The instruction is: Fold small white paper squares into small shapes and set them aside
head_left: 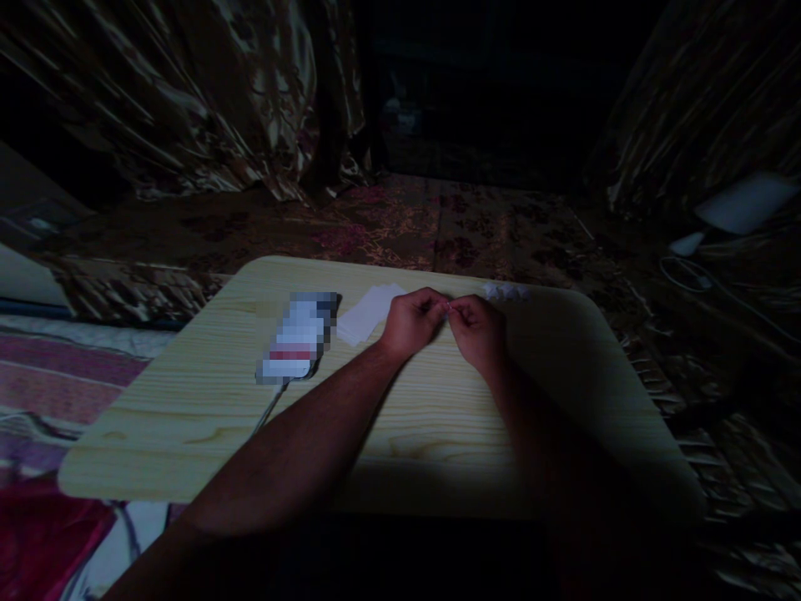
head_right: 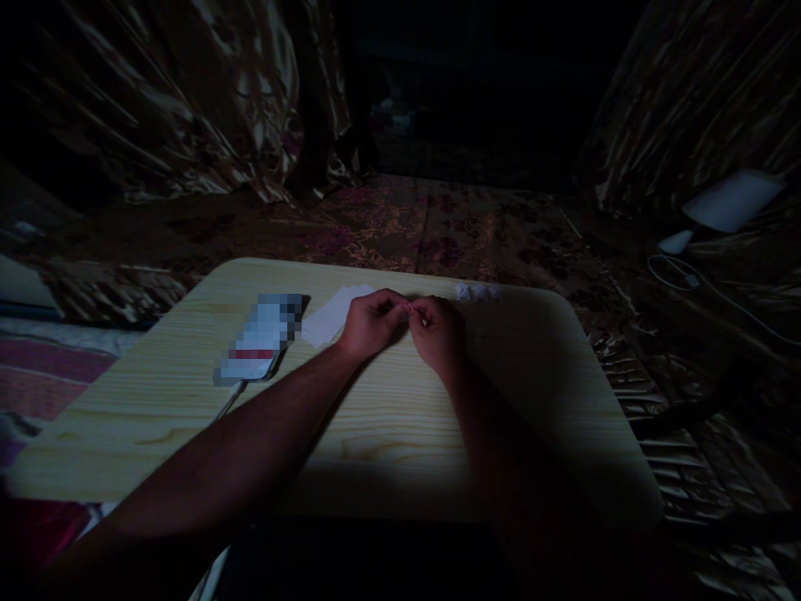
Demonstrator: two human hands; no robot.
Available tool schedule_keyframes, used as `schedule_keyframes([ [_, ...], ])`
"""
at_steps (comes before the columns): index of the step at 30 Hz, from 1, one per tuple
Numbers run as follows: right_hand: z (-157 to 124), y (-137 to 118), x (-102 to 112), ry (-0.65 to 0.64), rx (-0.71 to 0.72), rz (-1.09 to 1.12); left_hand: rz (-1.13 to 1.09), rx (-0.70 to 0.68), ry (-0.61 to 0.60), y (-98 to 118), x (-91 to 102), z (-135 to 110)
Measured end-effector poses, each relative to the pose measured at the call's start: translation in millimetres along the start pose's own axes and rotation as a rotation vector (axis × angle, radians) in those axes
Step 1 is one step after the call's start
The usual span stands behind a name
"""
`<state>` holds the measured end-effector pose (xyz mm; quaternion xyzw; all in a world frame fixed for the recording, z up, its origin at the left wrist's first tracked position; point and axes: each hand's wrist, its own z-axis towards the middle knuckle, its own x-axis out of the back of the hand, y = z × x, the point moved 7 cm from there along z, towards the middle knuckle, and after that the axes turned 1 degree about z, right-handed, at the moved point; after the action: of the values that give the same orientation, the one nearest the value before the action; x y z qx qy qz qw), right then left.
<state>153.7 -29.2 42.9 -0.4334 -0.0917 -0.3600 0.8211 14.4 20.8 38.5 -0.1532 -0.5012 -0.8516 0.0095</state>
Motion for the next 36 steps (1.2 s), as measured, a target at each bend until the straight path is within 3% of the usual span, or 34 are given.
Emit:
schedule_keyframes([
  [8, 1, -3, 1, -0.025, 0.049, -0.038, 0.156, -0.068, -0.009, 12, 1.8, -2],
  [13, 1, -3, -1, -0.040, 0.061, -0.028, 0.118, -0.044, 0.010, 7, 1.7, -2],
  [19, 1, 2, -1, 0.014, -0.021, 0.039, 0.028, 0.025, 0.035, -1, 1.5, -1],
  [26, 7, -8, 11, 0.106, 0.143, -0.048, -0.074, 0.080, 0.053, -6, 3.0, 1],
  [36, 5, 7, 6, 0.012, -0.117, 0.042, -0.262, 0.179, 0.012, -12, -2.0, 3],
])
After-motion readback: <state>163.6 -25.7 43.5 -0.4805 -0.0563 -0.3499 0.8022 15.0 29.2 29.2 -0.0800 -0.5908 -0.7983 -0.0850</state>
